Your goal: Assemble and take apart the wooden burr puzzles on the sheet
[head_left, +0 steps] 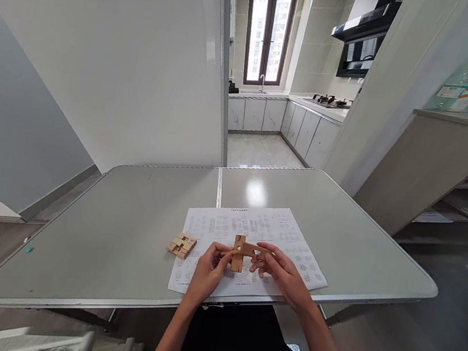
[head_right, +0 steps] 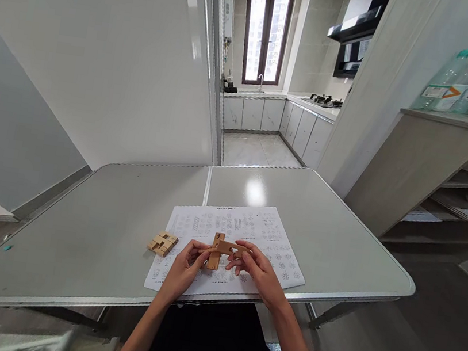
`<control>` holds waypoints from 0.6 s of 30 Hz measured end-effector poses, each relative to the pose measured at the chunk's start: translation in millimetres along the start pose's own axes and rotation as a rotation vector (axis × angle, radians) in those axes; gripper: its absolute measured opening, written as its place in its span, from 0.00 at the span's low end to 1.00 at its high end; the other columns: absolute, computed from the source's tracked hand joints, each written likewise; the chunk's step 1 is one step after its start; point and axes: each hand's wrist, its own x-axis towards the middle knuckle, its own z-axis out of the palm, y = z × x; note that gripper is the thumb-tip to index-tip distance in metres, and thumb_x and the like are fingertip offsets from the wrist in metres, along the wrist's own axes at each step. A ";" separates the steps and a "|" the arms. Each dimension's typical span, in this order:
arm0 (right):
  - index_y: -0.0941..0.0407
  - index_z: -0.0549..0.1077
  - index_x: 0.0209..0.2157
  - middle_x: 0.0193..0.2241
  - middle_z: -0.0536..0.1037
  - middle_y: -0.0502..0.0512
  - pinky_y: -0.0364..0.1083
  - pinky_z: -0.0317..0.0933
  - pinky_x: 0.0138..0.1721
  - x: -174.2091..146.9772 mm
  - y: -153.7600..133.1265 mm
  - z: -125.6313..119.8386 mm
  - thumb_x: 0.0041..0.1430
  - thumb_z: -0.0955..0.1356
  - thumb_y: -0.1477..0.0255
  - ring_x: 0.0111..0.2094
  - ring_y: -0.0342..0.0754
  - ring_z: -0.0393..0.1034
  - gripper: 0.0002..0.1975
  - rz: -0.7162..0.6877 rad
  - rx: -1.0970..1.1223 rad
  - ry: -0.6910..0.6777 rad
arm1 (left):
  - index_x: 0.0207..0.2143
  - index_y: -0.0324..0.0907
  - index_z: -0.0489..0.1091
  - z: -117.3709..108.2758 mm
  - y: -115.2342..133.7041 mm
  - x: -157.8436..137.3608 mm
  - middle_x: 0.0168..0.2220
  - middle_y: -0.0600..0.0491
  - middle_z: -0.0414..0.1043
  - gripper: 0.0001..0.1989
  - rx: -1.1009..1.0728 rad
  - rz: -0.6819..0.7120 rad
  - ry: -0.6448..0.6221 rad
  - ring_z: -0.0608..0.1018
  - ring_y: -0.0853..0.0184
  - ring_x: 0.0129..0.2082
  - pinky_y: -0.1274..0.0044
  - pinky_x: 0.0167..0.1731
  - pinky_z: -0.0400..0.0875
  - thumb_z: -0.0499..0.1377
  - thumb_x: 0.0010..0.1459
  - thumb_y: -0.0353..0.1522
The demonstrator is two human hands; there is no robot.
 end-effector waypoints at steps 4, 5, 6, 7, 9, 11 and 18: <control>0.53 0.71 0.57 0.37 0.82 0.57 0.50 0.65 0.38 -0.2 -1.3 -0.2 0.70 0.68 0.53 0.38 0.53 0.79 0.23 0.044 0.053 0.000 | 0.43 0.43 0.70 -1.1 -0.6 -0.3 0.51 0.46 0.79 0.14 -0.037 0.020 -0.047 0.80 0.57 0.50 0.69 0.47 0.73 0.60 0.68 0.44; 0.53 0.71 0.56 0.36 0.82 0.57 0.50 0.64 0.38 0.0 -1.5 -0.1 0.69 0.68 0.53 0.37 0.53 0.79 0.23 0.052 0.059 -0.003 | 0.43 0.43 0.70 -1.5 -1.5 -0.1 0.52 0.45 0.78 0.13 -0.059 0.024 -0.054 0.80 0.57 0.50 0.68 0.48 0.73 0.60 0.68 0.44; 0.53 0.71 0.56 0.36 0.82 0.57 0.50 0.64 0.38 0.4 -1.7 0.1 0.69 0.68 0.53 0.38 0.53 0.79 0.23 0.058 0.061 -0.008 | 0.43 0.43 0.70 -1.9 -2.4 0.2 0.52 0.45 0.78 0.13 -0.080 0.026 -0.058 0.80 0.57 0.51 0.68 0.49 0.73 0.61 0.68 0.43; 0.53 0.71 0.56 0.37 0.82 0.57 0.50 0.64 0.38 0.8 -2.0 0.5 0.69 0.68 0.53 0.38 0.53 0.79 0.23 0.062 0.061 -0.014 | 0.43 0.43 0.70 -2.3 -3.3 0.4 0.53 0.45 0.78 0.13 -0.100 0.027 -0.060 0.80 0.57 0.51 0.67 0.50 0.73 0.61 0.68 0.43; 0.54 0.71 0.55 0.36 0.82 0.56 0.49 0.64 0.39 2.1 -2.3 1.5 0.70 0.67 0.53 0.37 0.52 0.78 0.22 0.063 0.056 -0.023 | 0.43 0.43 0.70 -3.1 -4.2 0.7 0.54 0.45 0.77 0.12 -0.131 0.027 -0.069 0.79 0.58 0.51 0.67 0.51 0.73 0.61 0.68 0.43; 0.55 0.72 0.53 0.34 0.81 0.56 0.49 0.64 0.39 3.3 -2.0 2.2 0.70 0.67 0.53 0.35 0.50 0.77 0.21 0.060 0.046 -0.032 | 0.43 0.43 0.69 -3.7 -3.7 0.4 0.55 0.45 0.77 0.12 -0.156 0.024 -0.082 0.79 0.58 0.52 0.67 0.52 0.72 0.61 0.68 0.42; 0.55 0.73 0.50 0.34 0.81 0.55 0.50 0.65 0.40 4.5 3.5 -1.6 0.68 0.69 0.52 0.34 0.49 0.75 0.21 0.058 0.031 -0.051 | 0.42 0.44 0.69 -5.0 5.2 -2.3 0.56 0.45 0.76 0.12 -0.200 0.002 -0.134 0.77 0.58 0.55 0.68 0.55 0.70 0.61 0.68 0.43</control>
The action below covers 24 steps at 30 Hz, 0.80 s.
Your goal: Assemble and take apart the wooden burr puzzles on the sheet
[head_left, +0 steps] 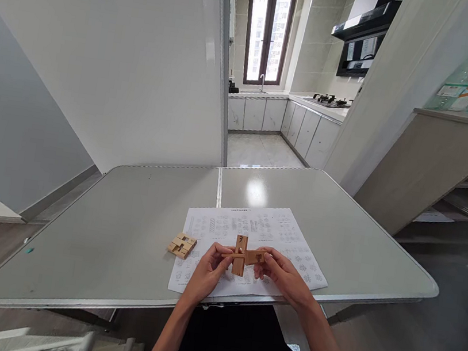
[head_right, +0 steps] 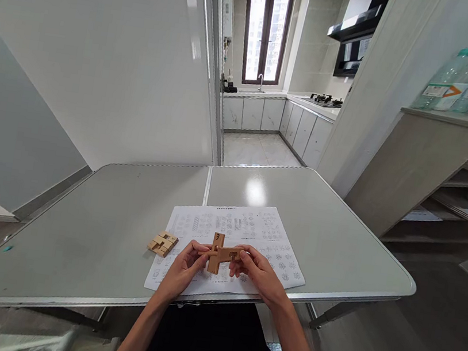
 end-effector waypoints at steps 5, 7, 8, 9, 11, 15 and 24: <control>0.54 0.73 0.50 0.35 0.81 0.56 0.51 0.66 0.39 -0.7 -3.4 2.5 0.67 0.68 0.49 0.34 0.50 0.76 0.24 0.020 -0.077 -0.030 | 0.41 0.44 0.68 1.6 6.1 -1.4 0.56 0.44 0.76 0.15 0.012 -0.014 -0.036 0.78 0.56 0.55 0.67 0.54 0.71 0.62 0.66 0.47; 0.54 0.73 0.49 0.34 0.81 0.56 0.50 0.66 0.39 -1.4 -7.0 5.5 0.67 0.67 0.48 0.34 0.50 0.76 0.24 0.013 -0.107 -0.030 | 0.41 0.44 0.68 2.9 7.5 -1.7 0.56 0.44 0.76 0.16 0.024 -0.015 -0.047 0.78 0.56 0.54 0.67 0.54 0.72 0.61 0.66 0.47; 0.54 0.73 0.49 0.34 0.81 0.55 0.50 0.66 0.39 -1.8 -8.8 7.0 0.67 0.67 0.48 0.34 0.50 0.76 0.24 0.009 -0.125 -0.032 | 0.42 0.44 0.68 3.7 8.0 -1.9 0.55 0.44 0.77 0.15 0.034 -0.014 -0.059 0.79 0.56 0.53 0.66 0.54 0.72 0.61 0.67 0.47; 0.54 0.73 0.49 0.34 0.81 0.55 0.50 0.66 0.39 -2.1 -10.4 8.3 0.68 0.67 0.49 0.34 0.50 0.76 0.23 0.007 -0.145 -0.034 | 0.43 0.44 0.68 4.5 8.4 -2.1 0.54 0.44 0.77 0.15 0.047 -0.012 -0.071 0.79 0.57 0.53 0.66 0.54 0.72 0.60 0.67 0.46; 0.53 0.72 0.50 0.33 0.81 0.53 0.50 0.66 0.40 -2.8 -12.8 10.3 0.68 0.67 0.49 0.34 0.50 0.76 0.22 0.004 -0.177 -0.034 | 0.49 0.45 0.68 6.1 9.1 -2.6 0.52 0.45 0.78 0.15 0.072 -0.004 -0.089 0.80 0.56 0.52 0.65 0.54 0.72 0.59 0.69 0.45; 0.52 0.71 0.50 0.31 0.81 0.51 0.50 0.67 0.40 -3.7 -14.5 11.7 0.69 0.67 0.50 0.34 0.50 0.76 0.21 -0.013 -0.198 -0.020 | 0.67 0.49 0.58 8.7 11.5 -4.4 0.55 0.45 0.76 0.25 0.120 0.033 -0.125 0.79 0.56 0.55 0.62 0.58 0.70 0.57 0.71 0.41; 0.53 0.70 0.47 0.28 0.80 0.51 0.50 0.66 0.36 -2.5 -13.3 12.0 0.68 0.67 0.49 0.30 0.50 0.76 0.21 -0.015 -0.189 -0.031 | 0.72 0.55 0.51 17.7 3.5 -7.2 0.54 0.48 0.75 0.47 0.360 0.060 -0.085 0.80 0.62 0.42 0.68 0.47 0.74 0.69 0.55 0.32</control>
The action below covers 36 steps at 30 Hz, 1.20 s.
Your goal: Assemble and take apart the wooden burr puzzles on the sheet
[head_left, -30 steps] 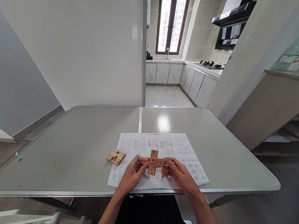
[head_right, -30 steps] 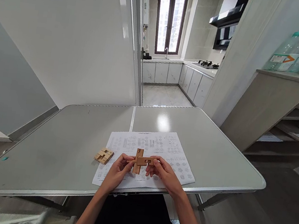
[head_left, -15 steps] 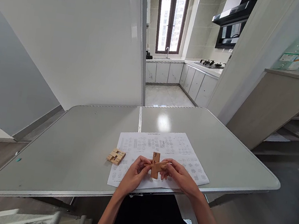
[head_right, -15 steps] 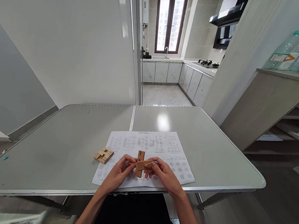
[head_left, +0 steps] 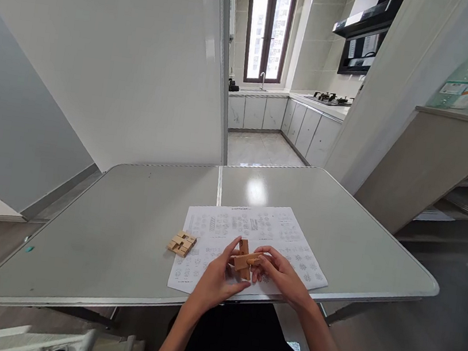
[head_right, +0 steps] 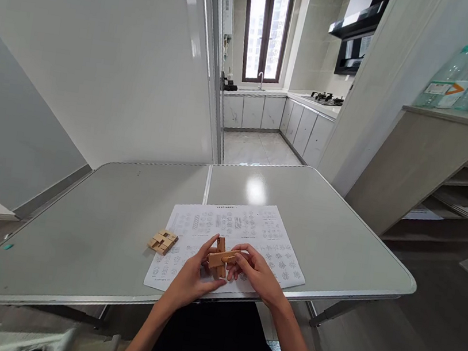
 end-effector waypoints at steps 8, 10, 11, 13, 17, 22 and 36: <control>0.52 0.69 0.46 0.29 0.80 0.50 0.49 0.65 0.35 -2.6 -3.1 1.1 0.70 0.65 0.50 0.30 0.49 0.76 0.19 -0.012 -0.071 -0.079 | 0.68 0.53 0.56 1.3 -3.7 0.4 0.49 0.49 0.77 0.44 -0.026 -0.018 0.035 0.81 0.63 0.36 0.72 0.37 0.76 0.72 0.52 0.35; 0.52 0.69 0.46 0.30 0.79 0.50 0.48 0.65 0.35 -3.6 -5.2 1.9 0.70 0.65 0.51 0.29 0.48 0.76 0.19 -0.017 -0.069 -0.092 | 0.68 0.53 0.55 1.0 -4.6 -0.3 0.49 0.49 0.76 0.44 -0.023 -0.024 0.030 0.81 0.62 0.37 0.72 0.38 0.76 0.71 0.52 0.33; 0.52 0.69 0.46 0.30 0.79 0.49 0.48 0.66 0.35 -4.1 -6.2 2.2 0.70 0.65 0.51 0.29 0.48 0.76 0.18 -0.018 -0.067 -0.099 | 0.68 0.53 0.55 1.0 -5.1 -0.8 0.49 0.49 0.76 0.44 -0.019 -0.029 0.026 0.81 0.62 0.38 0.72 0.38 0.75 0.71 0.52 0.33; 0.51 0.69 0.46 0.30 0.79 0.49 0.48 0.66 0.35 -5.3 -7.7 2.2 0.70 0.66 0.51 0.28 0.47 0.75 0.18 -0.015 -0.065 -0.114 | 0.68 0.53 0.54 1.2 -5.3 -1.9 0.49 0.50 0.76 0.45 -0.012 -0.038 0.019 0.81 0.62 0.39 0.72 0.39 0.75 0.71 0.53 0.33; 0.51 0.70 0.46 0.30 0.78 0.50 0.48 0.66 0.35 -7.1 -8.2 1.0 0.70 0.65 0.51 0.27 0.47 0.73 0.18 -0.005 -0.080 -0.135 | 0.69 0.54 0.53 1.4 -2.0 -4.0 0.47 0.51 0.76 0.43 -0.023 -0.033 0.003 0.81 0.62 0.40 0.71 0.40 0.75 0.69 0.55 0.34; 0.51 0.70 0.47 0.31 0.77 0.50 0.48 0.66 0.35 -8.2 -7.3 -0.1 0.70 0.65 0.50 0.27 0.46 0.72 0.19 -0.003 -0.071 -0.137 | 0.69 0.55 0.54 1.6 -0.9 -5.2 0.49 0.51 0.76 0.42 -0.040 -0.028 -0.005 0.80 0.63 0.39 0.73 0.38 0.74 0.68 0.55 0.33; 0.51 0.70 0.47 0.32 0.78 0.50 0.48 0.65 0.35 -10.5 -7.6 -0.7 0.72 0.65 0.54 0.28 0.46 0.71 0.16 -0.019 -0.082 -0.154 | 0.70 0.55 0.52 1.2 -1.5 -5.9 0.49 0.51 0.77 0.44 -0.049 -0.022 -0.030 0.81 0.61 0.40 0.71 0.40 0.76 0.68 0.57 0.33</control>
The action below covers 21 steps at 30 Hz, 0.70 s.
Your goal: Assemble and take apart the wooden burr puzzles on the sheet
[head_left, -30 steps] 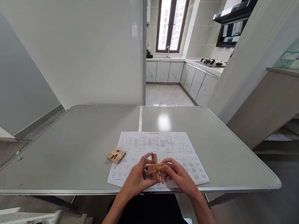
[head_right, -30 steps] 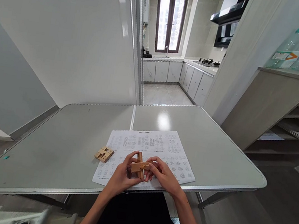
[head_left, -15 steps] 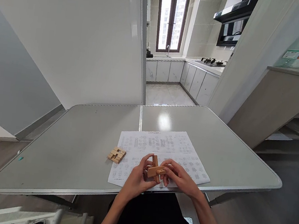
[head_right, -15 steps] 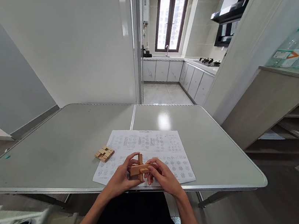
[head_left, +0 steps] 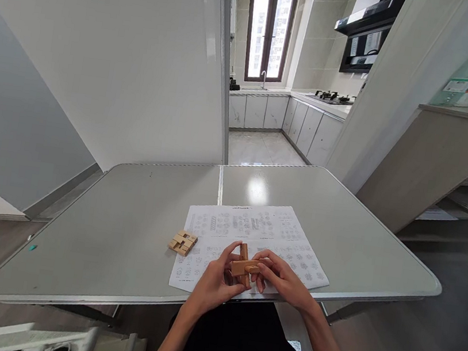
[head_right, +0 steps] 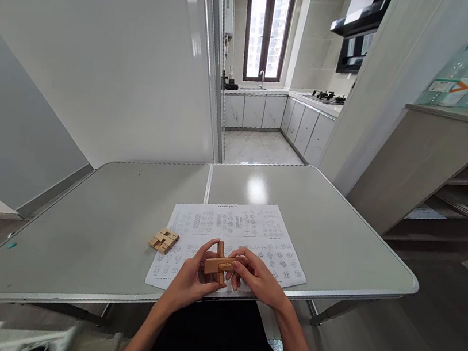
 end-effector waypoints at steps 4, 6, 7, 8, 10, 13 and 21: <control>0.52 0.70 0.47 0.32 0.78 0.50 0.48 0.65 0.36 -1.1 1.0 0.0 0.73 0.64 0.54 0.28 0.46 0.70 0.15 -0.008 -0.016 -0.008 | 0.71 0.55 0.51 1.2 -0.7 0.2 0.47 0.51 0.77 0.43 -0.001 0.012 0.022 0.81 0.62 0.40 0.72 0.40 0.76 0.67 0.59 0.36; 0.52 0.70 0.47 0.32 0.77 0.50 0.47 0.65 0.36 -1.3 1.4 0.2 0.73 0.65 0.55 0.28 0.45 0.70 0.15 -0.006 -0.010 -0.002 | 0.71 0.55 0.51 1.3 -1.3 0.6 0.48 0.51 0.77 0.43 0.015 0.020 0.024 0.81 0.63 0.38 0.73 0.38 0.76 0.67 0.59 0.36; 0.52 0.70 0.47 0.32 0.77 0.50 0.47 0.65 0.36 -1.2 1.6 0.2 0.73 0.65 0.55 0.28 0.45 0.70 0.15 -0.005 -0.007 0.001 | 0.71 0.55 0.51 1.0 -1.5 0.8 0.48 0.50 0.77 0.43 0.025 0.020 0.023 0.80 0.64 0.38 0.74 0.37 0.76 0.67 0.59 0.36; 0.52 0.70 0.47 0.32 0.77 0.50 0.47 0.65 0.36 -0.9 1.8 0.2 0.73 0.65 0.55 0.28 0.45 0.70 0.15 -0.003 -0.006 0.001 | 0.71 0.55 0.51 0.6 -1.7 0.9 0.49 0.50 0.77 0.43 0.035 0.017 0.019 0.80 0.65 0.37 0.75 0.35 0.75 0.67 0.59 0.35; 0.53 0.70 0.46 0.32 0.78 0.50 0.47 0.66 0.35 -0.2 2.2 0.1 0.72 0.65 0.54 0.27 0.45 0.71 0.16 0.001 -0.006 -0.004 | 0.70 0.55 0.51 -0.4 -1.8 1.1 0.50 0.50 0.76 0.43 0.053 0.004 0.014 0.79 0.67 0.34 0.76 0.33 0.75 0.68 0.57 0.34; 0.54 0.70 0.46 0.31 0.78 0.50 0.48 0.67 0.35 0.9 2.8 0.1 0.72 0.65 0.55 0.28 0.46 0.74 0.16 0.001 0.008 -0.004 | 0.69 0.56 0.54 -1.5 -1.9 1.0 0.52 0.50 0.74 0.43 0.091 -0.003 0.043 0.78 0.70 0.31 0.78 0.29 0.73 0.69 0.54 0.32; 0.54 0.71 0.47 0.30 0.80 0.51 0.48 0.68 0.36 2.8 4.6 -0.2 0.72 0.66 0.56 0.30 0.48 0.76 0.16 -0.004 0.003 0.005 | 0.65 0.56 0.56 -0.2 -2.6 0.8 0.47 0.56 0.76 0.43 0.244 0.043 0.109 0.74 0.71 0.27 0.77 0.29 0.72 0.71 0.51 0.32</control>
